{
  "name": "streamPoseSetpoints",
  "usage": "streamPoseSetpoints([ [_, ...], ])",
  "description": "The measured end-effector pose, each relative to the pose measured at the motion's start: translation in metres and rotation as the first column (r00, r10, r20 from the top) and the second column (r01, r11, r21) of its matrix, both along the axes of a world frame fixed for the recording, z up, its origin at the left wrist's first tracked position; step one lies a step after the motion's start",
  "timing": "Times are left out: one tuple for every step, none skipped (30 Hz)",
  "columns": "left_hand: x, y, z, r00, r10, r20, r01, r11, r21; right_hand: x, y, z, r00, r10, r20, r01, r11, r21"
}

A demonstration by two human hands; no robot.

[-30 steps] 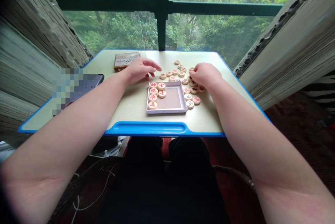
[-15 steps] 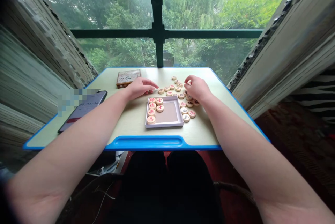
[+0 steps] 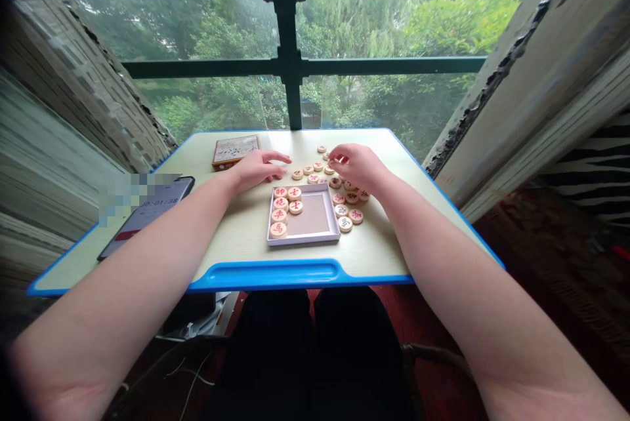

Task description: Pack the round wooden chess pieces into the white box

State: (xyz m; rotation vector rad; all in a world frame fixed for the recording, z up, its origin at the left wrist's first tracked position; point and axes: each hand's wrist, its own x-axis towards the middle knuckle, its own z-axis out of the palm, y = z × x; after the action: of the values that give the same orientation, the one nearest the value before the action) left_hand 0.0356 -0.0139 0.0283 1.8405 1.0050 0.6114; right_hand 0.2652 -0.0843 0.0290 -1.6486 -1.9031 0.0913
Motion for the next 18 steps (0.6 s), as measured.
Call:
streamPoseSetpoints([
  [-0.0001,0.0007,-0.0003,1.0,-0.001,-0.007,0.001,1.0,0.0,-0.0006,-0.0009,0.0006,0.999,0.037,0.01,-0.037,0.999,-0.012],
  [-0.0002,0.001,-0.0003,1.0,-0.001,-0.013,0.001,1.0,-0.001,-0.001,-0.0016,0.0012,0.998,0.059,0.02,-0.058,0.998,-0.025],
  [-0.0002,0.001,-0.0002,1.0,0.0,-0.018,0.0,1.0,-0.003,-0.0012,-0.0023,0.0015,0.997,0.068,0.029,-0.067,0.997,-0.036],
  [-0.0002,0.0006,0.0001,1.0,0.0,-0.021,0.0,1.0,-0.006,-0.0014,-0.0028,0.0018,0.997,0.071,0.037,-0.069,0.997,-0.043],
  [-0.0001,0.0,0.0004,1.0,0.0,-0.025,0.0,1.0,-0.006,-0.0015,-0.0031,0.0019,0.996,0.074,0.043,-0.071,0.996,-0.049],
  [0.0,-0.0007,0.0008,1.0,0.0,-0.031,0.0,1.0,-0.002,-0.0016,-0.0035,0.002,0.996,0.078,0.047,-0.075,0.996,-0.056],
  [0.0001,-0.0014,0.0013,0.999,0.0,-0.04,0.0,1.0,0.008,-0.0019,-0.0038,0.0021,0.996,0.081,0.049,-0.078,0.995,-0.064],
  [0.0002,-0.0021,0.0017,0.999,0.0,-0.049,0.001,1.0,0.02,-0.0024,-0.0042,0.0023,0.995,0.082,0.049,-0.078,0.994,-0.074],
  [0.0002,-0.0025,0.002,0.998,-0.001,-0.059,0.002,0.999,0.032,-0.0031,-0.0047,0.0026,0.996,0.078,0.044,-0.074,0.994,-0.083],
  [0.0004,-0.0029,0.0023,0.998,-0.001,-0.067,0.004,0.999,0.042,-0.0038,-0.0052,0.003,0.997,0.069,0.033,-0.065,0.994,-0.088],
  [0.0005,-0.0031,0.0026,0.997,-0.003,-0.073,0.007,0.999,0.047,-0.0045,-0.0059,0.0035,0.998,0.057,0.015,-0.055,0.994,-0.092],
  [0.0007,-0.0032,0.0028,0.997,-0.007,-0.075,0.011,0.999,0.047,-0.0052,-0.0066,0.0041,0.999,0.045,-0.006,-0.045,0.994,-0.098],
  [0.0009,-0.0033,0.0031,0.997,-0.011,-0.074,0.015,0.999,0.044,-0.0058,-0.0071,0.0047,0.999,0.036,-0.028,-0.039,0.993,-0.107],
  [0.0012,-0.0033,0.0034,0.997,-0.014,-0.073,0.017,0.999,0.043,-0.0061,-0.0076,0.0052,0.999,0.031,-0.044,-0.036,0.992,-0.122],
  [0.0014,-0.0033,0.0036,0.997,-0.014,-0.073,0.017,0.999,0.046,-0.0062,-0.0077,0.0056,0.998,0.031,-0.05,-0.037,0.99,-0.14],
  [0.0017,-0.0033,0.0039,0.997,-0.013,-0.075,0.016,0.999,0.05,-0.0061,-0.0077,0.0057,0.998,0.034,-0.047,-0.041,0.987,-0.156],
  [0.0018,-0.0034,0.0041,0.997,-0.008,-0.079,0.013,0.998,0.053,-0.0058,-0.0074,0.0056,0.999,0.036,-0.04,-0.042,0.985,-0.166],
  [0.002,-0.0034,0.0043,0.996,-0.003,-0.084,0.007,0.998,0.057,-0.0054,-0.0069,0.0054,0.999,0.038,-0.031,-0.043,0.984,-0.17],
])
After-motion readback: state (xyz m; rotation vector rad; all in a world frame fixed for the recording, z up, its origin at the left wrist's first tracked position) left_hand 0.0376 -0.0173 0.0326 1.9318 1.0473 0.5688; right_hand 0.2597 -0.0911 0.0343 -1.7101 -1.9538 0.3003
